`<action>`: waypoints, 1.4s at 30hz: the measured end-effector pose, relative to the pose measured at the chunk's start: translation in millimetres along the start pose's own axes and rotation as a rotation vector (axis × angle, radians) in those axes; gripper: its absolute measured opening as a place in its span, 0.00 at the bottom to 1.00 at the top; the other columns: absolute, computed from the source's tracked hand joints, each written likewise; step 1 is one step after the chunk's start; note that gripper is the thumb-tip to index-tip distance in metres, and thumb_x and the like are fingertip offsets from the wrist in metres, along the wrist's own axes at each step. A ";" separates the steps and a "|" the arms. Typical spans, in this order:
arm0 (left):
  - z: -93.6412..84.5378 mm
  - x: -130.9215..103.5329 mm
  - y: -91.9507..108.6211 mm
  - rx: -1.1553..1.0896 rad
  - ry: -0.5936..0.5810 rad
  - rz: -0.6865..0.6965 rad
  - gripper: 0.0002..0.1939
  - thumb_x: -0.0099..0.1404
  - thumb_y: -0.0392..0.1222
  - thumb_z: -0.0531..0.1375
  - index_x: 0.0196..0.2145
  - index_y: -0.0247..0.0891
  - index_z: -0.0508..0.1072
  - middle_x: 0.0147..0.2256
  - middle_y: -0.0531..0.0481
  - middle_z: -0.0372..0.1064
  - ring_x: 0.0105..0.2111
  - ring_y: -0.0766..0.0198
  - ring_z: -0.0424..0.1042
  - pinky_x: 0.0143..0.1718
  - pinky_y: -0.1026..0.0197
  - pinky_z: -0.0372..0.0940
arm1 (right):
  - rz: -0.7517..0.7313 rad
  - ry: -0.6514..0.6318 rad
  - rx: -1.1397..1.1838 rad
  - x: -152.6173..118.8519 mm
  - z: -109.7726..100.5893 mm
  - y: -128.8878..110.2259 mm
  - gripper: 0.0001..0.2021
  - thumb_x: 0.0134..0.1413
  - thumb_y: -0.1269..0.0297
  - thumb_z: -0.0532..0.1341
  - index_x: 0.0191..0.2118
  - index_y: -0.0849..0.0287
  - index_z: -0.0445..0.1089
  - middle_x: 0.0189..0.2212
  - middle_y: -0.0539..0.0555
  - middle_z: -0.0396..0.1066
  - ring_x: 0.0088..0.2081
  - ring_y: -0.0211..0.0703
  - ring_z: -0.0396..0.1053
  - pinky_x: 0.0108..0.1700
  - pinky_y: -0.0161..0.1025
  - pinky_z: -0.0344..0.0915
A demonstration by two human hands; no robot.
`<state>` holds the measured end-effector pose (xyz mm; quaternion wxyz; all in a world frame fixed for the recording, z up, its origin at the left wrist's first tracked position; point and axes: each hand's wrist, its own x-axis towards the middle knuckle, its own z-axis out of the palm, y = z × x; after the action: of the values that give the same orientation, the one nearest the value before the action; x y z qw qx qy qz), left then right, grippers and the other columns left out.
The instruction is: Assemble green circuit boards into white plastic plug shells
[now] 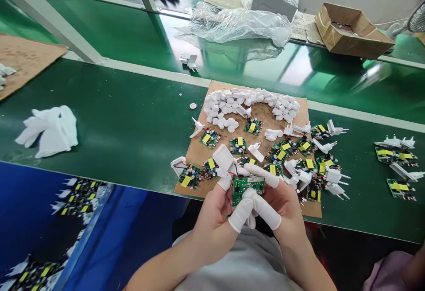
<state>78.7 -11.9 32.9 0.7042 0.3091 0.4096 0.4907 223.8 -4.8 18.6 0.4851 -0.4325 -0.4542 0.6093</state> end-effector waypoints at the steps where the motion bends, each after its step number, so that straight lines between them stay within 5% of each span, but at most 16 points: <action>1: -0.8 -1.0 -2.1 0.026 0.015 -0.007 0.23 0.64 0.56 0.71 0.52 0.42 0.79 0.31 0.52 0.71 0.20 0.74 0.56 0.18 0.70 0.59 | -0.002 0.005 -0.006 -0.8 1.1 -0.2 0.21 0.60 0.54 0.72 0.58 0.45 0.78 0.50 0.57 0.83 0.33 0.46 0.78 0.35 0.44 0.78; 7: -3.0 -2.1 -9.5 0.155 0.135 -0.001 0.27 0.66 0.57 0.69 0.58 0.43 0.77 0.32 0.50 0.76 0.19 0.71 0.58 0.16 0.68 0.58 | -0.043 -0.031 -0.018 -3.8 4.0 2.9 0.25 0.58 0.54 0.73 0.61 0.46 0.76 0.53 0.59 0.81 0.39 0.49 0.79 0.36 0.43 0.81; 12: -3.7 4.2 -6.6 0.030 -0.014 -0.069 0.32 0.67 0.66 0.64 0.58 0.39 0.77 0.28 0.49 0.74 0.20 0.66 0.66 0.18 0.65 0.63 | -0.087 0.088 0.001 -1.6 10.4 4.0 0.19 0.57 0.59 0.74 0.54 0.47 0.80 0.47 0.58 0.81 0.35 0.45 0.78 0.24 0.35 0.77; 16: -6.6 3.9 -6.7 0.036 -0.086 -0.033 0.27 0.69 0.64 0.63 0.51 0.38 0.80 0.28 0.46 0.75 0.23 0.63 0.69 0.21 0.63 0.67 | -0.080 0.087 0.123 -2.5 15.4 2.1 0.12 0.60 0.62 0.72 0.50 0.47 0.82 0.42 0.55 0.78 0.24 0.38 0.73 0.14 0.32 0.71; 23: -1.8 3.3 -9.3 0.045 -0.137 -0.010 0.23 0.71 0.60 0.63 0.50 0.38 0.76 0.27 0.52 0.71 0.21 0.70 0.66 0.20 0.69 0.65 | -0.070 0.156 0.093 -0.9 16.5 -5.3 0.11 0.63 0.53 0.69 0.45 0.51 0.84 0.34 0.54 0.79 0.15 0.31 0.63 0.11 0.30 0.64; 30: -3.2 4.4 -12.6 -0.008 -0.160 0.001 0.26 0.71 0.60 0.64 0.56 0.41 0.73 0.33 0.51 0.74 0.24 0.71 0.67 0.24 0.70 0.68 | -0.149 0.165 0.014 -1.7 14.6 -0.4 0.11 0.69 0.55 0.65 0.49 0.46 0.84 0.37 0.54 0.81 0.16 0.31 0.63 0.12 0.30 0.63; 36: 2.0 1.6 -20.3 0.056 -0.062 0.071 0.20 0.74 0.58 0.60 0.54 0.42 0.72 0.34 0.51 0.76 0.27 0.71 0.68 0.26 0.72 0.66 | -0.276 0.084 -0.200 -7.5 6.0 8.7 0.18 0.72 0.51 0.60 0.58 0.48 0.80 0.45 0.60 0.82 0.37 0.48 0.80 0.23 0.35 0.73; 42: -1.3 2.8 -25.0 0.093 -0.002 0.040 0.26 0.74 0.63 0.57 0.57 0.41 0.70 0.27 0.55 0.68 0.21 0.71 0.60 0.20 0.70 0.60 | -0.386 0.138 -0.380 -2.6 8.3 2.1 0.15 0.73 0.54 0.59 0.54 0.46 0.82 0.40 0.57 0.83 0.31 0.46 0.80 0.32 0.41 0.79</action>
<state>89.1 -17.4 10.6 0.6795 0.3499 0.4251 0.4849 215.8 -8.8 18.6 0.5323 -0.4617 -0.6001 0.3788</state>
